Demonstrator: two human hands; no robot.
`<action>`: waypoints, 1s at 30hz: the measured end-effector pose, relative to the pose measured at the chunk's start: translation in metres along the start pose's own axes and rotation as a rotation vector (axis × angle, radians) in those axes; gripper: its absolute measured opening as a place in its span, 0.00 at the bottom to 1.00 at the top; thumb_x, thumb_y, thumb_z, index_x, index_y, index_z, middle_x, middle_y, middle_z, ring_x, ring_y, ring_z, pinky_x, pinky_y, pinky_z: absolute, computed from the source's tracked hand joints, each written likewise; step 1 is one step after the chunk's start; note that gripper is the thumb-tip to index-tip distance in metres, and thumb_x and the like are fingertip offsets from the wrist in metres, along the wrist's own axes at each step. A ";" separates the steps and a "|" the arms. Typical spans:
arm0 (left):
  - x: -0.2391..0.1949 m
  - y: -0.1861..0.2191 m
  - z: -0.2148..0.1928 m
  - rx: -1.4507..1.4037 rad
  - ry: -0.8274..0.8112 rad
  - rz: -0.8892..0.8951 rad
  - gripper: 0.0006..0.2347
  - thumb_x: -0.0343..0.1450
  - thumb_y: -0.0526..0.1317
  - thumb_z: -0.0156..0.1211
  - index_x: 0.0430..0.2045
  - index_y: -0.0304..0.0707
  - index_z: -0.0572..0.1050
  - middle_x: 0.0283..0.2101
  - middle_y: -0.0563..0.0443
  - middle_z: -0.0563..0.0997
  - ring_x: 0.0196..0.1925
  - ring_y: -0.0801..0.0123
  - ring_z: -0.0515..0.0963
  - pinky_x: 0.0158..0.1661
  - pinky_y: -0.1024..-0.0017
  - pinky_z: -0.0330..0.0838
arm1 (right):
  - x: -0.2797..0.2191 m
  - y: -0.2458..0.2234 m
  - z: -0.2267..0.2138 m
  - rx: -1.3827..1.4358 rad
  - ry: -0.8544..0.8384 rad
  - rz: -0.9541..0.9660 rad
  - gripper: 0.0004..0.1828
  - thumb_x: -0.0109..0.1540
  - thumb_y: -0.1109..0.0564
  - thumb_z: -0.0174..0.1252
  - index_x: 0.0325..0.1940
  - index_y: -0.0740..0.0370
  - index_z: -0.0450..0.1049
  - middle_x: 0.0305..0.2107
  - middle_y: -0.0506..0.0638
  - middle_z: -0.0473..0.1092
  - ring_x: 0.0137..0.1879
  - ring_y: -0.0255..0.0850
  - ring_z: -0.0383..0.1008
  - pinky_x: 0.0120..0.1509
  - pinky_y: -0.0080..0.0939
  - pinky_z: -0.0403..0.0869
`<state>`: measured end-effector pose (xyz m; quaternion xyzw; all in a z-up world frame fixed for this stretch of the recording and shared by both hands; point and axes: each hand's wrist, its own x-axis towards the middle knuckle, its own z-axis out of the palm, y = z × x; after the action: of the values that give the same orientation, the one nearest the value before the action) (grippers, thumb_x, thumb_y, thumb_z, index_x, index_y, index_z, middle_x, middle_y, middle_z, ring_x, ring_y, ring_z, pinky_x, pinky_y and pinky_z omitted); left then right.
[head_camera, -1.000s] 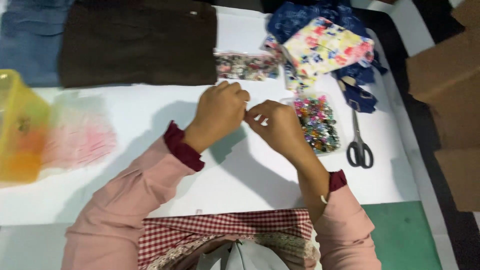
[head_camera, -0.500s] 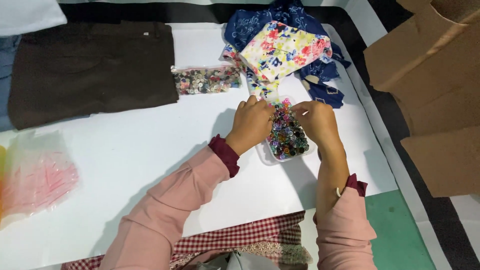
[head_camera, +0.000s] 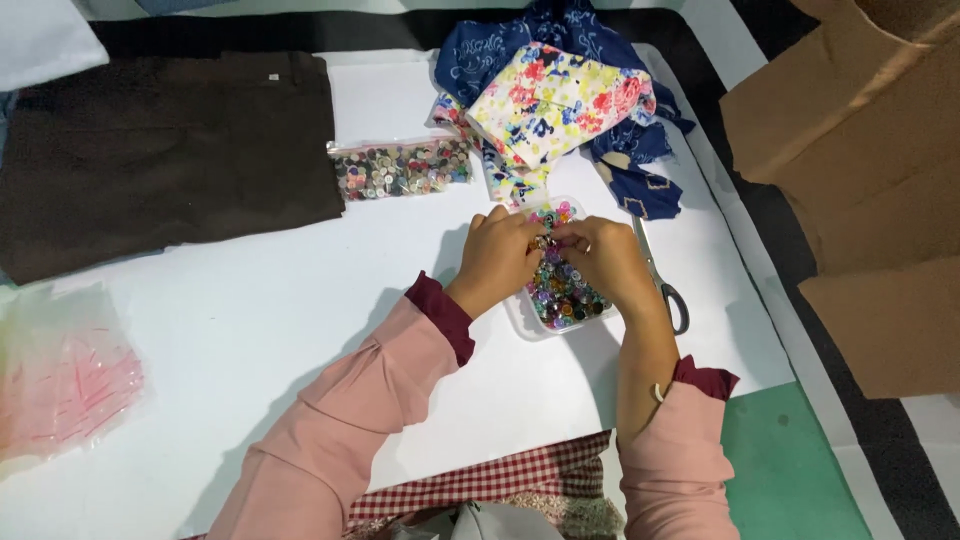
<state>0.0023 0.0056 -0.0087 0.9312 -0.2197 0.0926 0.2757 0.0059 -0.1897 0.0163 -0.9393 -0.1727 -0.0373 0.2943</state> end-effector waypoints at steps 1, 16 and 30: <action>0.000 -0.003 0.003 0.001 0.002 -0.003 0.11 0.68 0.39 0.64 0.44 0.42 0.82 0.34 0.48 0.79 0.43 0.58 0.74 0.46 0.59 0.64 | -0.001 -0.005 -0.004 0.000 -0.002 -0.003 0.17 0.53 0.68 0.69 0.46 0.61 0.84 0.30 0.58 0.79 0.37 0.53 0.80 0.42 0.49 0.78; -0.010 0.002 0.005 -0.183 0.190 0.000 0.15 0.66 0.41 0.64 0.47 0.51 0.80 0.37 0.58 0.80 0.46 0.63 0.75 0.50 0.58 0.64 | -0.007 -0.022 -0.014 0.324 0.063 0.050 0.14 0.55 0.67 0.71 0.44 0.60 0.84 0.32 0.57 0.79 0.40 0.45 0.79 0.46 0.42 0.80; -0.027 -0.013 -0.009 -0.676 0.339 -0.109 0.10 0.65 0.43 0.73 0.39 0.50 0.84 0.33 0.55 0.88 0.34 0.72 0.80 0.42 0.76 0.72 | -0.008 -0.070 -0.005 0.473 0.098 -0.080 0.13 0.58 0.71 0.67 0.46 0.64 0.84 0.33 0.58 0.80 0.38 0.46 0.81 0.40 0.40 0.80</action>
<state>-0.0166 0.0302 -0.0155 0.7697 -0.1391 0.1527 0.6041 -0.0260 -0.1418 0.0570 -0.8337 -0.1991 -0.0527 0.5124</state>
